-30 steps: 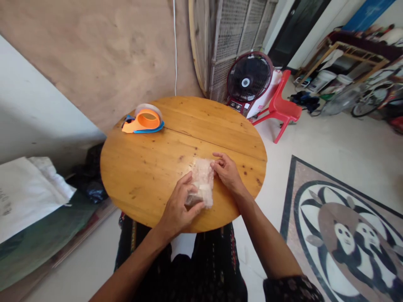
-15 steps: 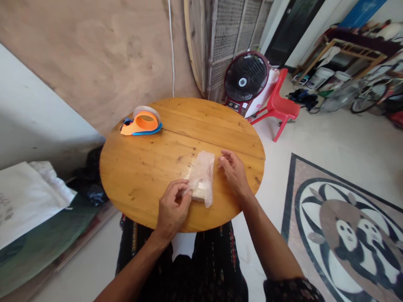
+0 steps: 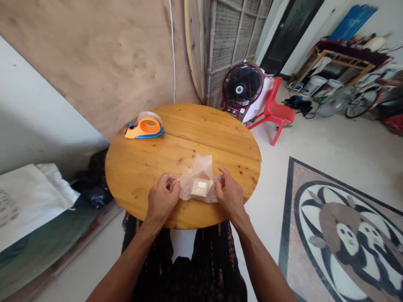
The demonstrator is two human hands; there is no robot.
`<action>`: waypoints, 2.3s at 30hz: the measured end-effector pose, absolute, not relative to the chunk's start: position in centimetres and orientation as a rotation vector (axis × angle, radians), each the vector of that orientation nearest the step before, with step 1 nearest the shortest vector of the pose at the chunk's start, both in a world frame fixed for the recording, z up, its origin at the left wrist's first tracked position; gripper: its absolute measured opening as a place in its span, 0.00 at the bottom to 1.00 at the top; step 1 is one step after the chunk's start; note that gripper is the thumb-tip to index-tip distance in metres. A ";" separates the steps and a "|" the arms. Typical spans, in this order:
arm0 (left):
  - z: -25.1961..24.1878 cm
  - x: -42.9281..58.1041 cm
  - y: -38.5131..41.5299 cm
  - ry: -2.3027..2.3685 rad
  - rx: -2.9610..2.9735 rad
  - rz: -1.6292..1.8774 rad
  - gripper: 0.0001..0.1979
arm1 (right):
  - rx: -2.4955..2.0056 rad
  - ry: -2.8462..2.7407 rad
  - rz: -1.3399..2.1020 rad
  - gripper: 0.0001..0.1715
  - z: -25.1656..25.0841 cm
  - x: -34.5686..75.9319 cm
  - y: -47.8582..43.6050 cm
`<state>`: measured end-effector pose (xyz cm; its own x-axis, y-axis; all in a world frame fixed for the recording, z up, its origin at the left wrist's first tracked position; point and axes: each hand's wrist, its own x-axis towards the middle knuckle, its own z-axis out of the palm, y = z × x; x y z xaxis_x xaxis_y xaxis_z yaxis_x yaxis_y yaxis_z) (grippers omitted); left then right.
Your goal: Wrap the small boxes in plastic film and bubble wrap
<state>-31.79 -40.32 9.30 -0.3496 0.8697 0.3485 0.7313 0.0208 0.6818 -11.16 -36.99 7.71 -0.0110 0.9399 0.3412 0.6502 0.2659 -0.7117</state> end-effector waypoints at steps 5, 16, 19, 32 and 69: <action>9.0 -32.8 -40.5 2.277 1.743 0.997 0.13 | -1.456 -1.599 0.566 0.27 6.5 -9.4 -36.5; 9.9 -31.5 -38.2 1.863 2.480 1.174 0.09 | -1.196 -1.715 0.285 0.21 7.0 -10.5 -36.9; 10.4 -30.8 -37.4 1.858 2.449 1.177 0.07 | -1.153 -1.774 0.217 0.18 7.9 -11.2 -36.5; 10.5 -32.3 -36.3 2.113 1.730 1.314 0.10 | -1.195 -1.381 0.616 0.19 6.8 -10.0 -34.5; 13.1 -32.0 -37.4 1.932 2.180 1.231 0.16 | -1.308 -1.596 0.590 0.12 8.1 -8.4 -28.2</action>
<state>-32.01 -37.40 13.11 -0.0494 0.8344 0.5489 0.8501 -0.2534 0.4617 -8.38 -28.18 8.09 0.0291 0.9303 0.3656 0.4694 0.3102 -0.8267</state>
